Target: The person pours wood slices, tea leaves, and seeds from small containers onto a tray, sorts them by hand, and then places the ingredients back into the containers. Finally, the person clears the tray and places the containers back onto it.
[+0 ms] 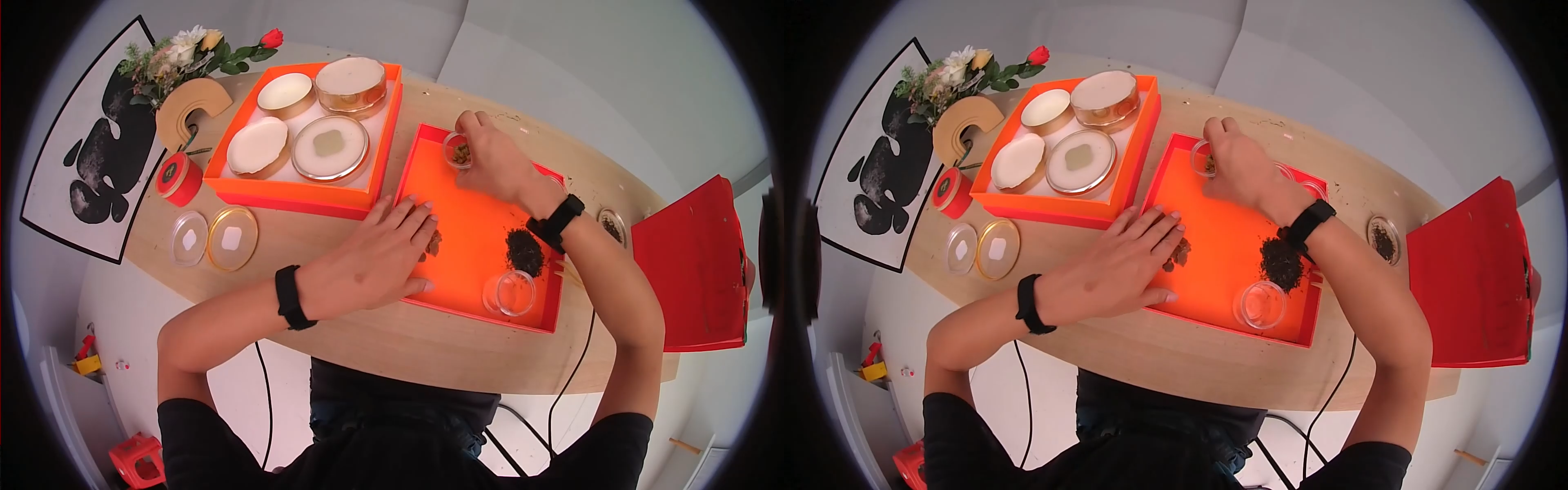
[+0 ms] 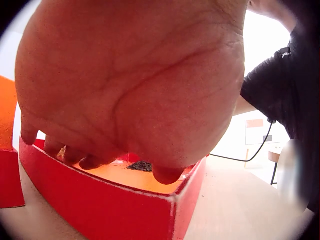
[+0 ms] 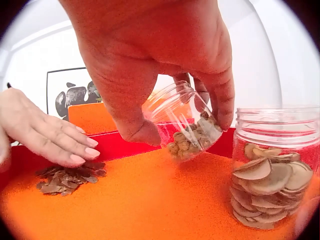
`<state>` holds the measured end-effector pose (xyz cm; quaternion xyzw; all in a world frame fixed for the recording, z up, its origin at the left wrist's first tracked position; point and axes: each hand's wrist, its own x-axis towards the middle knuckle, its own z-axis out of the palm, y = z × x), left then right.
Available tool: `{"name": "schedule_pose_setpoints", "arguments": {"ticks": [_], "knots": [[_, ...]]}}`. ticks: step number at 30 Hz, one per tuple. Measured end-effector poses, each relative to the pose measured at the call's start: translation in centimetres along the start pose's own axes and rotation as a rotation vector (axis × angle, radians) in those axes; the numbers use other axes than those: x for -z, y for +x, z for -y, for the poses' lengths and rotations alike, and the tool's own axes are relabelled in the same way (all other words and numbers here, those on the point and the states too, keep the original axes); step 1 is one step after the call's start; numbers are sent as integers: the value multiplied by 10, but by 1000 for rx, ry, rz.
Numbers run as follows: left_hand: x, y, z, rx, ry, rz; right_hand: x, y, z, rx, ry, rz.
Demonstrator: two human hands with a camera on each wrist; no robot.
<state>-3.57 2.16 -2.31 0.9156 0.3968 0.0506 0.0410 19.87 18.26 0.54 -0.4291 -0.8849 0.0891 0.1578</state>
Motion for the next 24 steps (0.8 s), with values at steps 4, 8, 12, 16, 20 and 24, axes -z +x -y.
{"name": "schedule_pose_setpoints", "arguments": {"ticks": [4, 8, 12, 16, 20, 24], "knots": [[-8, -11, -1, 28, -47, -45, -4, 2, 7, 13, -306, 91], [-11, -13, 1, 27, -56, -65, -9, 8, 6, 134, -421, 73], [-14, -13, 1, 26, -25, -58, -24, 11, -1, 228, -370, 5], [-15, -15, 2, 8, -24, -79, -30, 9, -1, 273, -438, -42], [-18, -14, 3, 12, -22, -76, -29, 8, 7, 178, -433, 86], [-21, -13, 4, 8, -7, -78, -27, 7, 12, 236, -401, 80]]}}
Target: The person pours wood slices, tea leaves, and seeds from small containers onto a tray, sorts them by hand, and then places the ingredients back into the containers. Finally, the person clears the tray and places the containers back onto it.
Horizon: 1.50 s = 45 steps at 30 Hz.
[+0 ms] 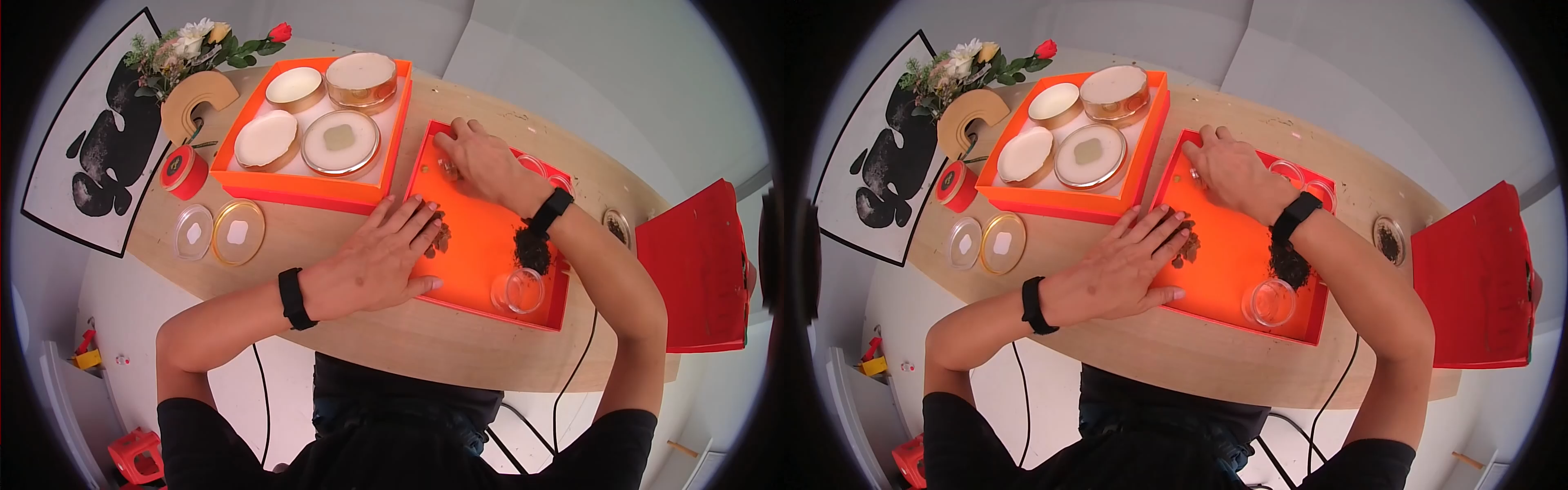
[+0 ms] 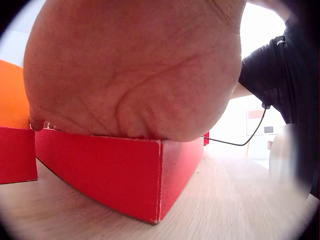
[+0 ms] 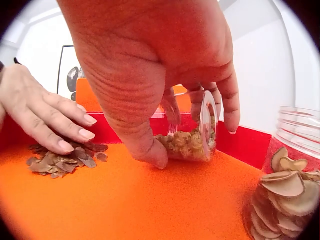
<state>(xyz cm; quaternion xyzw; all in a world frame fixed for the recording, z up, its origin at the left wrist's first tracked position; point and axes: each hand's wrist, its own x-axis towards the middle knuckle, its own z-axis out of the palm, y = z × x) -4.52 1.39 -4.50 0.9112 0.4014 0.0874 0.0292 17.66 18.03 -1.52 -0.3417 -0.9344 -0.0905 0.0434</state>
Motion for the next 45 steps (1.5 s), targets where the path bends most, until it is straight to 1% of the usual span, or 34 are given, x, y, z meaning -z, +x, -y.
{"name": "schedule_pose_setpoints", "arguments": {"ticks": [2, 5, 7, 14, 16, 20, 22, 23, 25, 32, 35, 38, 40, 41, 43, 45], "knots": [[-1, 0, 0, -1, -1, -7, 3, 0, 3, -2, 0, 33], [-1, 0, 0, -4, 17, -7, 3, -1, 4, 17, -33, 11], [-2, 1, 1, -6, 20, -11, 2, 0, 3, 40, -121, -17], [-3, 1, 1, -5, 25, -8, 7, 3, 4, 48, -139, -14], [-3, 0, 1, -4, 9, -18, 8, 3, 5, 64, -235, -15], [-1, 1, 0, -4, 12, -10, 8, 2, 6, 102, -297, -40], [0, 2, -1, 7, 13, 5, 11, 1, 9, 112, -384, -25], [0, 2, -1, 7, 14, 5, 11, 1, 9, 111, -384, -25], [0, 2, -1, 7, 23, 2, 9, 1, 8, 150, -478, -41], [0, 0, -2, 6, 40, 2, 13, -1, 9, 153, -526, -20], [-2, 1, -1, -2, 41, -12, 12, -2, 6, 153, -534, -54], [-1, 1, -1, -3, 42, -7, 17, -3, 5, 158, -603, -92], [-1, 2, -1, -7, 35, -12, 15, -5, 1, 178, -619, -161], [0, 2, -1, -9, 36, -12, 18, -6, 2, 176, -620, -162], [0, 1, -1, -6, 35, -4, 27, -8, 5, 148, -680, -108], [1, 1, -2, -3, 38, 5, 26, -11, 3, 150, -643, -123]]}}
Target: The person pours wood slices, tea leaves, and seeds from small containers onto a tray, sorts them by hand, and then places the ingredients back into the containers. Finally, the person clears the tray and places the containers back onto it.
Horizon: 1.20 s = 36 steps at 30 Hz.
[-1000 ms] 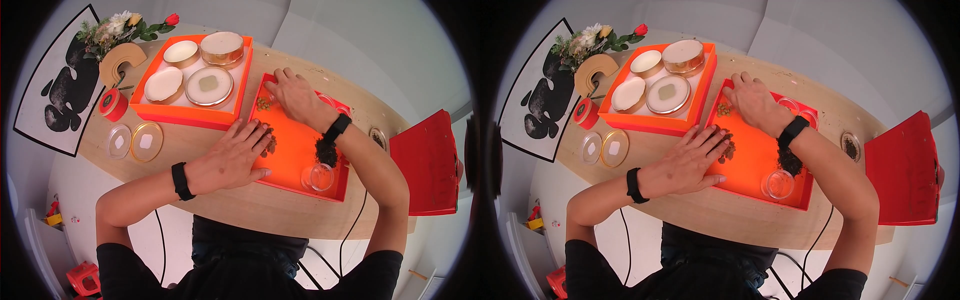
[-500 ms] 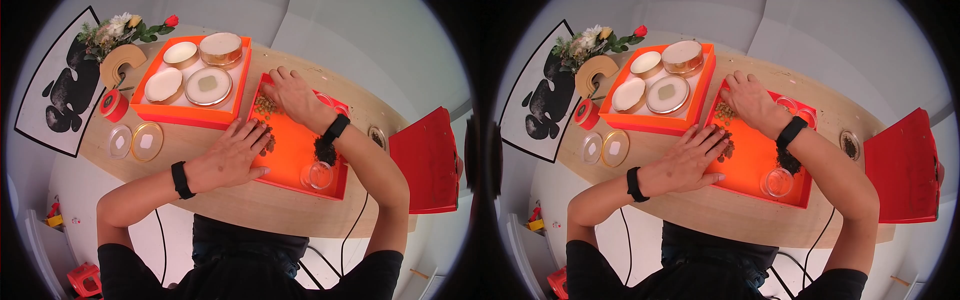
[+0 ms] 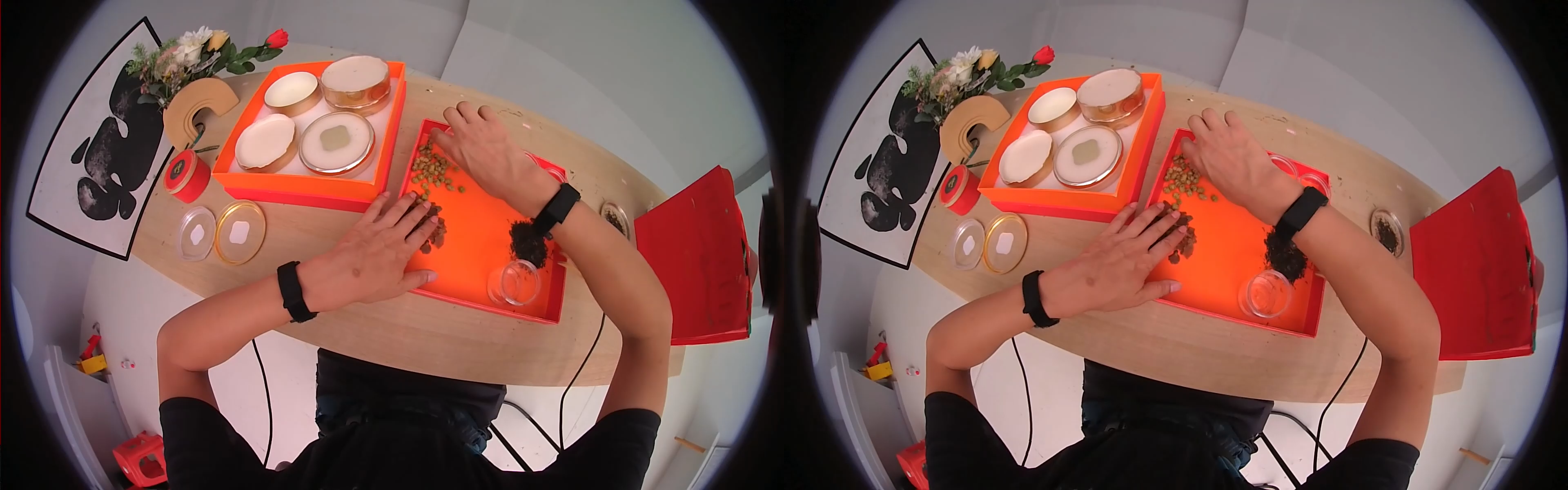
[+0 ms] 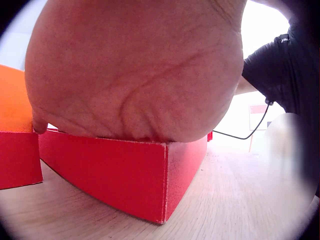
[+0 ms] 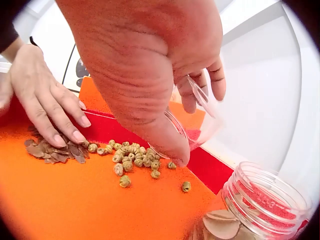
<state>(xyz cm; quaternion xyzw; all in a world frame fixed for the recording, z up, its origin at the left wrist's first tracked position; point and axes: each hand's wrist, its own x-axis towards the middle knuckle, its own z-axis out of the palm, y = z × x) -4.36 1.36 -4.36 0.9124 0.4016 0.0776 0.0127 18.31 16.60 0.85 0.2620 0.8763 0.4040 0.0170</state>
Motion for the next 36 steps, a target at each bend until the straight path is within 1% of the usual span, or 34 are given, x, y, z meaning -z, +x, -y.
{"name": "schedule_pose_setpoints", "arguments": {"ticks": [2, 4, 5, 7, 8, 10, 11, 13, 16, 19, 20, 21, 23, 27, 30, 32, 33, 35, 36], "knots": [[1, 1, 0, 0, 1, 6, 1, -4, -2, -5, 32, -14], [2, 2, -1, 17, -2, 36, 3, -8, -3, -90, 260, -28], [2, 2, -1, 15, 0, 36, 4, -12, -5, -93, 259, -30], [1, 1, -1, 14, 2, 32, 8, -23, -10, -155, 630, -95], [1, 1, -1, 13, 3, 31, 15, -27, -12, -155, 629, -96], [0, 0, 0, 18, -21, 32, 34, -39, -12, -383, 1050, 33], [1, 0, 0, 18, -21, 30, 40, -46, -12, -383, 1048, 33], [3, 1, -1, 25, -33, 52, 48, -62, -10, -412, 1243, 153], [2, 1, 0, 20, -57, 57, 56, -81, -3, -441, 1309, 206], [7, 2, 0, 14, -53, 73, 44, -98, 10, -442, 1334, 160], [7, 2, -1, 13, -47, 72, 42, -101, 14, -456, 1380, 180], [8, 2, -1, 4, -45, 68, 42, -104, 14, -465, 1374, 178], [10, 1, -1, 9, -55, 66, 46, -106, 14, -481, 1456, 275], [8, 0, -1, 2, -51, 50, 45, -110, 11, -469, 1455, 261], [8, 1, -1, 3, -48, 51, 39, -111, 9, -436, 1376, 241], [7, 1, -1, 0, -40, 44, 33, -109, 12, -479, 1350, 173], [7, 1, 0, 0, -40, 43, 32, -108, 11, -479, 1350, 172], [6, 0, -1, -9, -40, 20, 32, -104, 10, -477, 1181, 135], [6, 0, -1, -9, -42, 22, 32, -101, 9, -478, 1183, 137]]}}
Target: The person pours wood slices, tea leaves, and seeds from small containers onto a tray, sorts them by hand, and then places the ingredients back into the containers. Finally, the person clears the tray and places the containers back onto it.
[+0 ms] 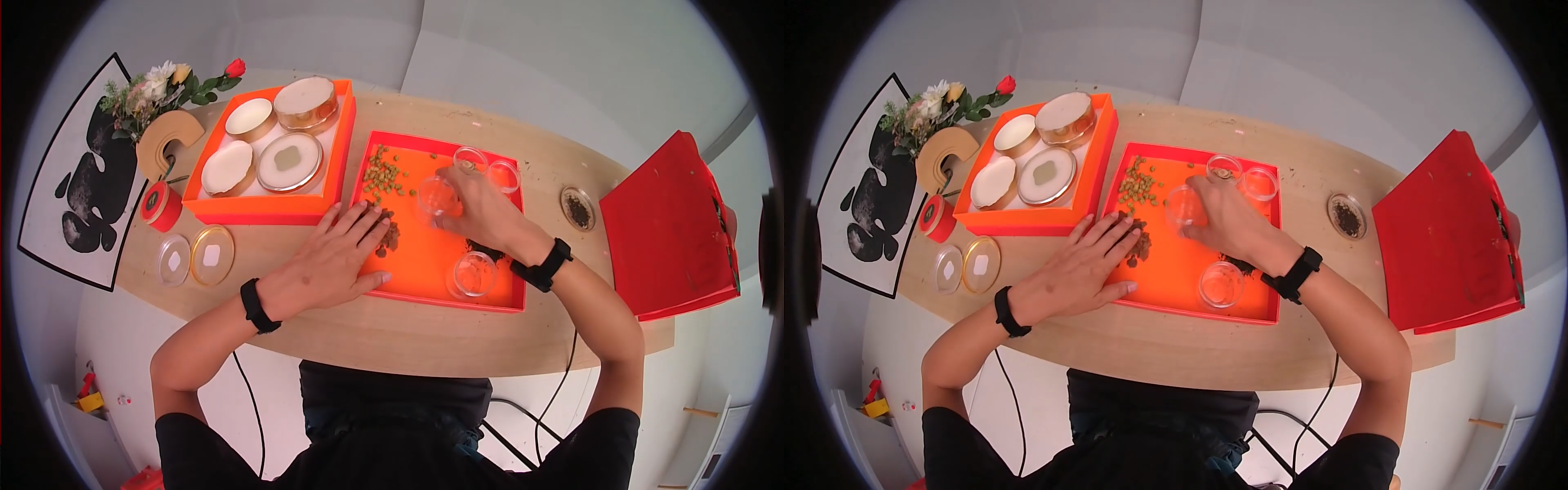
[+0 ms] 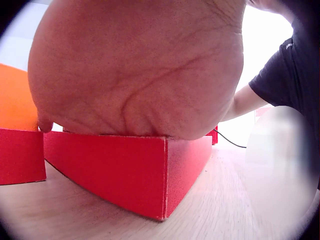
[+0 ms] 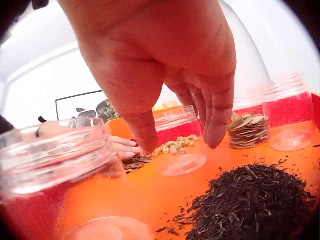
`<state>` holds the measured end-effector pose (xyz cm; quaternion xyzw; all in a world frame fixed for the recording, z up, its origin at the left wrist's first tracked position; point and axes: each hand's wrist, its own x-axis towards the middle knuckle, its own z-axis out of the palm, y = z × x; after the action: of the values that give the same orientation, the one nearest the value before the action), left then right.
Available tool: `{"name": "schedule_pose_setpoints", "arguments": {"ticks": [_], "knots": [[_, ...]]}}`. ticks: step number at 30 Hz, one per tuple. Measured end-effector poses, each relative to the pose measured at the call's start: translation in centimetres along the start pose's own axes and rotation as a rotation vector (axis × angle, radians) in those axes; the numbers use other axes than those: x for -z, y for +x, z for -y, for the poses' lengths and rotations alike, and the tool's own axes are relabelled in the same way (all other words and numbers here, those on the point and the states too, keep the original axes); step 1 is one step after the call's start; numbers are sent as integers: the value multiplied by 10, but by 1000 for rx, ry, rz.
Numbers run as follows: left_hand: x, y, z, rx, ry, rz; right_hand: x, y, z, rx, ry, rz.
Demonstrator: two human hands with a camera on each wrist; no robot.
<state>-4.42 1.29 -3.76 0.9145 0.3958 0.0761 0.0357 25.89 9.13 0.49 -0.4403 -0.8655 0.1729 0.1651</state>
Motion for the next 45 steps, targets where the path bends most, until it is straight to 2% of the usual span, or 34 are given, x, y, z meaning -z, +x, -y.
{"name": "schedule_pose_setpoints", "arguments": {"ticks": [3, 9, 12, 16, 18, 21, 28, 30, 33, 35, 36, 38, 40, 41, 42, 43, 45], "knots": [[-1, 0, 0, -1, 6, 3, -1, 9, 0, -61, -114, -15], [-1, -1, 0, 12, 10, -2, 3, 20, -3, 62, -190, -145], [-1, -2, -1, 12, -2, -15, 31, 26, -4, -59, -169, -169], [-3, -2, 0, 10, -20, -24, 44, 27, -27, -55, -216, -112], [-2, -1, 0, 16, -24, -23, 37, 34, -42, -149, -331, -4], [-2, -3, -1, 11, -24, -35, 28, 43, -49, -209, -331, -73], [-2, -2, -1, 10, -36, -44, 32, 46, -47, -223, -377, -42], [0, -3, -3, 22, -53, -49, 41, 43, -36, -254, -333, -194], [2, -2, -2, 6, -25, -18, 62, 33, -9, -236, -304, -262], [-2, 1, 3, -157, 29, -57, 72, 25, 7, -205, -301, -272], [-1, 4, 4, -153, 24, -57, 76, 21, 14, -175, -299, -292], [4, 8, 5, -211, 44, 72, 79, 11, 32, -104, -306, -279], [7, 10, 7, -180, 30, 122, 71, 1, 44, -33, -311, -269], [7, 11, 8, -156, 21, 174, 66, -3, 49, 48, -196, -213], [6, 11, 10, -158, 20, 175, 60, -8, 53, 128, -80, -158], [3, 9, 13, -144, 47, 134, 55, -12, 57, 126, -78, -158], [4, 8, 15, -131, 76, 97, 44, -16, 63, 77, 136, 97]]}}
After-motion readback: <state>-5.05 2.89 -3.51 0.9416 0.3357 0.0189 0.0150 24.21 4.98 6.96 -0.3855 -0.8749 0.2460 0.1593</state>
